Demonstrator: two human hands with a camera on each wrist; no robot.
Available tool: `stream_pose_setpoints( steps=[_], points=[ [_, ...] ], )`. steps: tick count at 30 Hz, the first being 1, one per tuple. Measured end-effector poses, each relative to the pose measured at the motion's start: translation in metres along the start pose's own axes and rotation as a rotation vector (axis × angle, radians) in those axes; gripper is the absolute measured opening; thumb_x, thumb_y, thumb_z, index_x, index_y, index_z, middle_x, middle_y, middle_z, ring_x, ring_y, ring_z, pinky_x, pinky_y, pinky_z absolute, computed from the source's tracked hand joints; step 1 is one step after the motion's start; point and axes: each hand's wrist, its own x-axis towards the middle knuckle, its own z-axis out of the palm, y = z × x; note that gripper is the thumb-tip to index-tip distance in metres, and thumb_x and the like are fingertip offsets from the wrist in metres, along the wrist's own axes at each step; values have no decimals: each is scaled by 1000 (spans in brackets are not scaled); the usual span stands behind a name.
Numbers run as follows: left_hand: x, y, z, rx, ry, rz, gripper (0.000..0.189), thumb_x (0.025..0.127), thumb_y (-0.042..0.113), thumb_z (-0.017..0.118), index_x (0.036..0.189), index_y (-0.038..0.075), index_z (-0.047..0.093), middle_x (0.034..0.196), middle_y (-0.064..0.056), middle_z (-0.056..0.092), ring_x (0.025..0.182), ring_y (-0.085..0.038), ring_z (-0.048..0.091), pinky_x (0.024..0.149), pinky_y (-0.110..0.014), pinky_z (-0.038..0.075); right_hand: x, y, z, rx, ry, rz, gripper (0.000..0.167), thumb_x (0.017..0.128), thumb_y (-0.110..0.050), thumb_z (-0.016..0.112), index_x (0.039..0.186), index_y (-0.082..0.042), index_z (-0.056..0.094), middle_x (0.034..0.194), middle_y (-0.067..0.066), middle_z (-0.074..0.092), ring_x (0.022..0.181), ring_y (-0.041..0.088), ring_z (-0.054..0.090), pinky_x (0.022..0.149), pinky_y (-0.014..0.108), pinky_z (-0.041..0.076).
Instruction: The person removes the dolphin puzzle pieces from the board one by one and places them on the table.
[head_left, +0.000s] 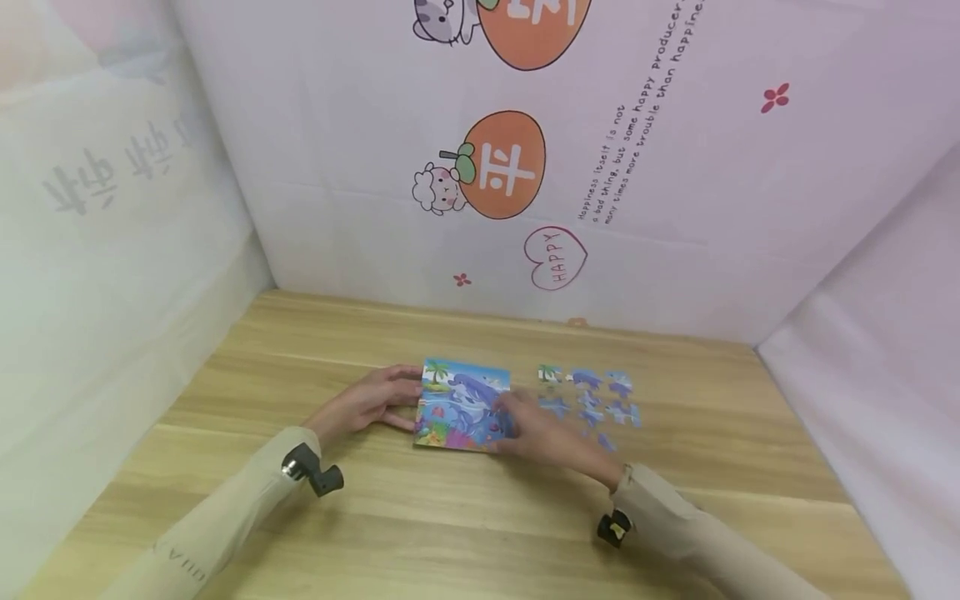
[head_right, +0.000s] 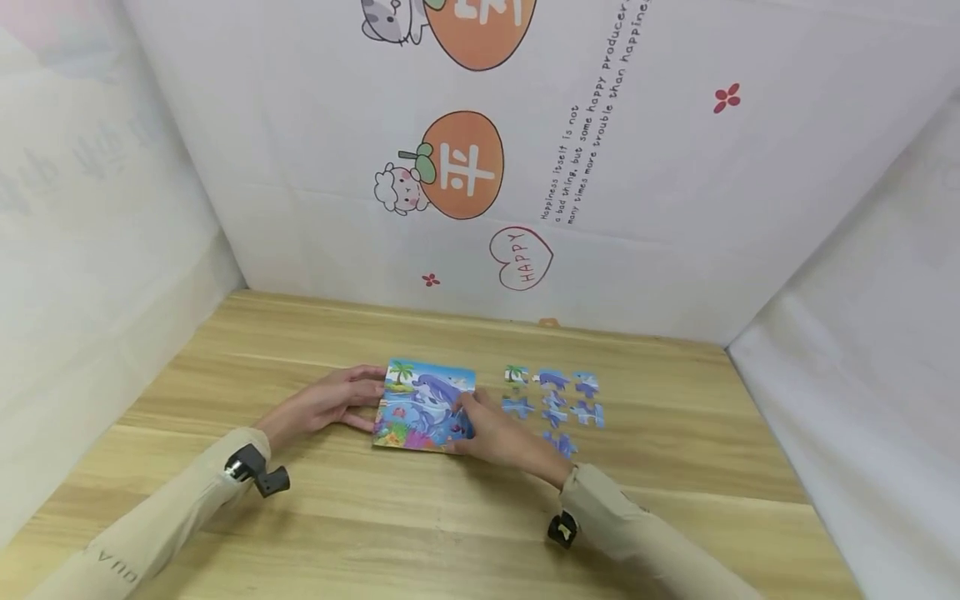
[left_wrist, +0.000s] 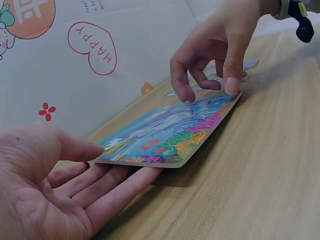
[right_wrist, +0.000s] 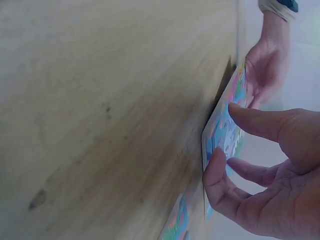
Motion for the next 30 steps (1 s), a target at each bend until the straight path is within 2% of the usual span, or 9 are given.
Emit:
stream_pose_setpoints(
  steps=[3, 6, 10, 17, 23, 30],
  points=[
    [-1, 0, 1, -10, -7, 3, 64, 106, 6, 58, 162, 1, 28, 156, -31, 42, 140, -47, 50, 96, -53, 64, 2, -3, 1, -35, 5, -1, 65, 92, -28, 82, 145, -3, 54, 139, 19, 51, 114, 30, 60, 94, 49, 62],
    [-3, 0, 3, -19, -3, -10, 62, 104, 4, 59, 160, 1, 31, 153, -30, 45, 135, -43, 55, 96, -53, 64, 2, -3, 0, -29, -11, 13, 65, 89, -24, 85, 143, -3, 56, 135, 17, 52, 113, 29, 58, 94, 49, 62],
    [-5, -2, 5, -5, 7, -7, 63, 105, 4, 59, 160, -2, 29, 152, -30, 44, 132, -39, 58, 95, -51, 65, 4, -5, 0, -24, -29, 28, 62, 87, -23, 87, 138, -3, 58, 126, 13, 53, 105, 24, 56, 88, 43, 60],
    [-5, -4, 8, 36, 58, 0, 62, 104, -1, 58, 159, -4, 30, 161, -34, 33, 125, -41, 63, 91, -45, 67, 10, -8, 1, -31, -52, 47, 40, 84, -20, 89, 109, -6, 60, 110, 8, 54, 91, 21, 53, 73, 34, 54],
    [-3, -4, 10, 60, 106, 4, 57, 105, -1, 58, 157, -2, 36, 159, -33, 37, 126, -43, 62, 86, -46, 68, 15, -9, 2, -40, -53, 72, 40, 84, -22, 89, 107, -10, 59, 112, 6, 54, 89, 19, 54, 72, 31, 55],
    [-2, -6, 11, 61, 118, -3, 58, 104, -1, 59, 158, -1, 38, 159, -31, 39, 124, -41, 65, 85, -46, 68, 15, -7, 4, -36, -39, 84, 40, 82, -22, 90, 107, -10, 60, 113, 6, 55, 91, 19, 54, 76, 34, 57]
  ],
)
